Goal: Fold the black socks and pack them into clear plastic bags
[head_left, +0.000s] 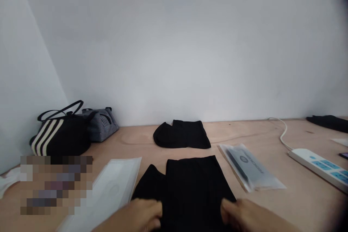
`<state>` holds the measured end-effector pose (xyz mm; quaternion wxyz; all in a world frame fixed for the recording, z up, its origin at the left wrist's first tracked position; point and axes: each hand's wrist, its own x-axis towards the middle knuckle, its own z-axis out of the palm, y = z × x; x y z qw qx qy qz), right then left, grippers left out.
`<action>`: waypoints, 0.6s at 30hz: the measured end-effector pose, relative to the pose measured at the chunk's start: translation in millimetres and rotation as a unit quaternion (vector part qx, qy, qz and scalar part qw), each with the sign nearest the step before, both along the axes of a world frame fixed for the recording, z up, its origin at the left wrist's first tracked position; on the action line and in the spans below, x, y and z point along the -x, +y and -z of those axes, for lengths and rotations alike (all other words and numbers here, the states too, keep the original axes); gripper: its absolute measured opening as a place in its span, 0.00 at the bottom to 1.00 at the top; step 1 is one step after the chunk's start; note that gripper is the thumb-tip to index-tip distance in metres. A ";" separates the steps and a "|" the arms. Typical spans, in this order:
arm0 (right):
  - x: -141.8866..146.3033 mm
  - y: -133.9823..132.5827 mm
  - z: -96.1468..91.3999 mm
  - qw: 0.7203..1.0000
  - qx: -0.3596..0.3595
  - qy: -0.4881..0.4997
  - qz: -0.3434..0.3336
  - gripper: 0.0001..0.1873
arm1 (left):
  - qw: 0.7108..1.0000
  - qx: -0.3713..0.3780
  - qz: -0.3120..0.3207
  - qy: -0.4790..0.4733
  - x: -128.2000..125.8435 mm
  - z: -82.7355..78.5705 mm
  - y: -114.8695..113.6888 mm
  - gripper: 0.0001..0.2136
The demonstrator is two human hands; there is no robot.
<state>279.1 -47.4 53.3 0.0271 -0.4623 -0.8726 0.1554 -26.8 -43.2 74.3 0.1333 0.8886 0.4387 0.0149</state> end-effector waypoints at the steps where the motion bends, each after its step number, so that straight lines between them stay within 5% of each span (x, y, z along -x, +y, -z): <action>1: -0.2 6.0 -10.1 0.999 -0.024 -0.004 0.030 0.18 | 1.000 -0.017 -0.020 -0.006 -1.6 -9.8 7.8 0.08; 5: 11.5 59.2 -30.7 0.987 -0.141 -0.058 0.048 0.23 | 0.994 -0.080 -0.065 0.023 -8.8 -20.1 60.6 0.09; 11: 40.8 135.7 -5.6 0.966 -0.191 -0.149 0.084 0.21 | 0.976 -0.112 -0.164 0.088 -24.5 11.9 129.3 0.07; 14: 49.8 135.5 8.7 0.956 -0.221 -0.155 0.115 0.19 | 0.966 -0.150 -0.197 0.077 -31.6 22.3 126.7 0.13; 18: 54.4 112.5 27.9 0.955 -0.270 -0.082 0.087 0.15 | 0.958 -0.188 -0.210 0.048 -39.6 38.6 95.6 0.18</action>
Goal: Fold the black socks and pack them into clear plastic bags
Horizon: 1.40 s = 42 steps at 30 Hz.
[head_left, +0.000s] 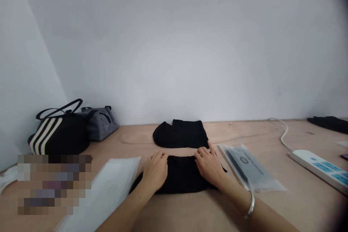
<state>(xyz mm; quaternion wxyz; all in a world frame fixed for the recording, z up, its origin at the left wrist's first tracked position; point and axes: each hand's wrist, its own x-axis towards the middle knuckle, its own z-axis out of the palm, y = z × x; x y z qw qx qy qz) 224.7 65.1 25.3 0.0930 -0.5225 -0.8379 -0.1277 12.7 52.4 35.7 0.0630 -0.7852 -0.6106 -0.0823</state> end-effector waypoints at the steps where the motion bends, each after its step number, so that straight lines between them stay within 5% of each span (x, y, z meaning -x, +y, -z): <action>1: -1.0 -5.5 6.4 0.999 0.009 0.026 -0.022 0.16 | 1.000 0.000 -0.001 -0.002 -1.3 7.2 -8.1 0.18; 5: -13.2 -16.4 32.4 0.988 0.130 0.077 -0.037 0.33 | 0.999 0.044 -0.021 -0.002 -1.9 41.2 -27.7 0.26; 8: -22.5 -16.2 39.9 0.980 0.181 0.082 -0.022 0.36 | 0.998 0.058 -0.018 -0.002 0.2 53.7 -30.2 0.27; 12: -17.9 -17.2 30.6 0.975 0.203 0.090 -0.012 0.38 | 0.999 0.034 -0.028 0.022 6.5 39.9 -30.7 0.25; 18: 28.9 -23.1 16.3 0.974 0.165 0.134 -0.076 0.29 | 0.992 0.052 -0.104 0.047 31.9 10.6 -31.6 0.20; 28: 62.3 -14.8 31.2 0.964 0.231 0.107 -0.081 0.40 | 0.982 0.107 -0.155 0.013 32.6 15.7 -26.4 0.18; 35: 66.8 -15.5 35.0 0.965 0.224 0.124 -0.065 0.42 | 0.979 0.096 -0.092 -0.154 46.0 -8.6 -25.9 0.15; 39: 61.4 -13.9 30.4 0.955 0.234 0.165 -0.078 0.40 | 0.912 -0.022 -0.065 -0.405 30.6 -7.4 -22.0 0.24; 42: 40.7 -9.9 23.4 0.948 0.192 0.244 -0.074 0.29 | 0.855 -0.087 -0.045 -0.509 6.4 1.0 -16.7 0.29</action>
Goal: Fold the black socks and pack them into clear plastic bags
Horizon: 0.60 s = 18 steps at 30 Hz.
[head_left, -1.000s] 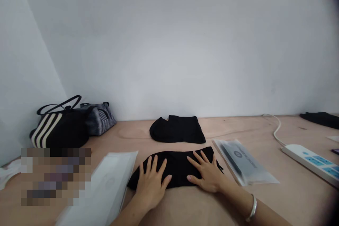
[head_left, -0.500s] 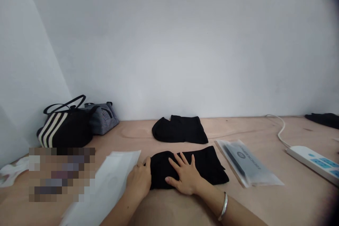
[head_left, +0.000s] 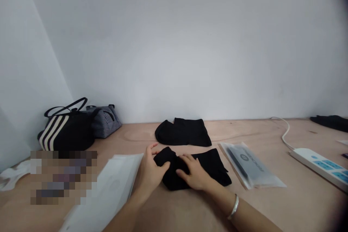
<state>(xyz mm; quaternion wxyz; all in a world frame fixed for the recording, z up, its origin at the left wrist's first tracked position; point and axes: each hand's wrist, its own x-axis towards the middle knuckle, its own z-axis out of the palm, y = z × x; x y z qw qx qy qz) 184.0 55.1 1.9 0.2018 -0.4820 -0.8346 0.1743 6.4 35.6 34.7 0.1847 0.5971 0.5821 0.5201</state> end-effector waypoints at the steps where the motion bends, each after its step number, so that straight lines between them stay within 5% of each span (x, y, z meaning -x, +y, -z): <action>1: -10.3 1.4 -2.5 0.999 -0.027 0.014 0.030 0.24 | 1.000 -0.013 0.019 -0.015 -8.2 3.1 2.1 0.29; 4: -45.5 3.4 -8.2 0.984 -0.103 -0.026 0.144 0.15 | 0.996 -0.025 0.083 0.017 -29.8 12.2 7.7 0.23; 8: -81.8 -0.9 -6.2 0.951 -0.105 -0.117 0.265 0.21 | 0.984 -0.036 0.138 0.108 -52.4 24.7 8.2 0.16; 13: -95.6 -3.0 10.2 0.961 -0.031 -0.098 0.258 0.32 | 0.943 -0.042 0.234 0.234 -71.4 33.4 -3.9 0.17; 18: -100.1 4.7 19.4 0.958 0.039 0.013 0.285 0.40 | 0.873 -0.076 0.193 0.441 -61.4 33.1 -21.6 0.26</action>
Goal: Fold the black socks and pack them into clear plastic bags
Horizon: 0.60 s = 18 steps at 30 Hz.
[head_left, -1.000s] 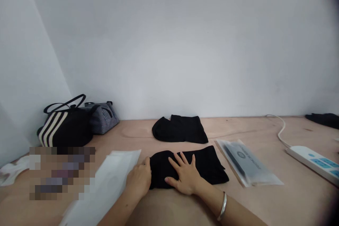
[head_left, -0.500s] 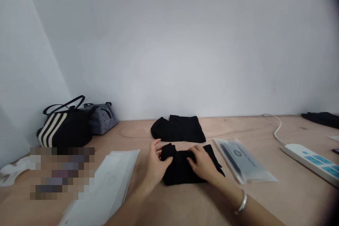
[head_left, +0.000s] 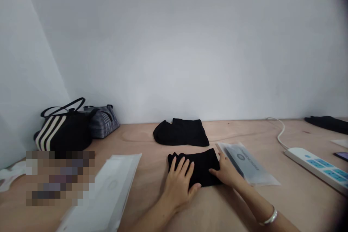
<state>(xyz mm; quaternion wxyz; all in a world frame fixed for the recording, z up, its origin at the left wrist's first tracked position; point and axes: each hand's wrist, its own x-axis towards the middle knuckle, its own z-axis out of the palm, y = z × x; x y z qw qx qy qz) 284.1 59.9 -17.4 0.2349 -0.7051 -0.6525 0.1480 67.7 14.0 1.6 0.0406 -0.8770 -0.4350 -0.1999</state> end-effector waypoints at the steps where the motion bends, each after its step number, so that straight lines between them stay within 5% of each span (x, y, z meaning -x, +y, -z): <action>1: -1.3 1.6 -0.5 1.000 0.004 0.016 0.005 0.39 | 1.000 -0.010 -0.017 0.011 6.9 2.6 -4.8 0.27; 8: 11.7 5.4 -32.1 0.999 -0.018 0.027 0.004 0.27 | 0.977 0.079 -0.193 0.037 67.0 26.6 -36.4 0.40; 11: 48.5 -2.9 -54.2 0.998 -0.053 -0.012 -0.023 0.26 | 0.966 0.130 -0.218 0.040 76.4 24.4 -39.8 0.40; 13: 83.0 -10.3 -63.6 0.987 -0.099 -0.128 -0.016 0.23 | 0.966 0.136 -0.216 0.033 77.1 22.1 -39.8 0.40; 18: 161.0 -23.9 -51.3 0.959 -0.125 -0.240 -0.085 0.21 | 0.970 0.127 -0.206 0.012 78.7 25.7 -38.1 0.38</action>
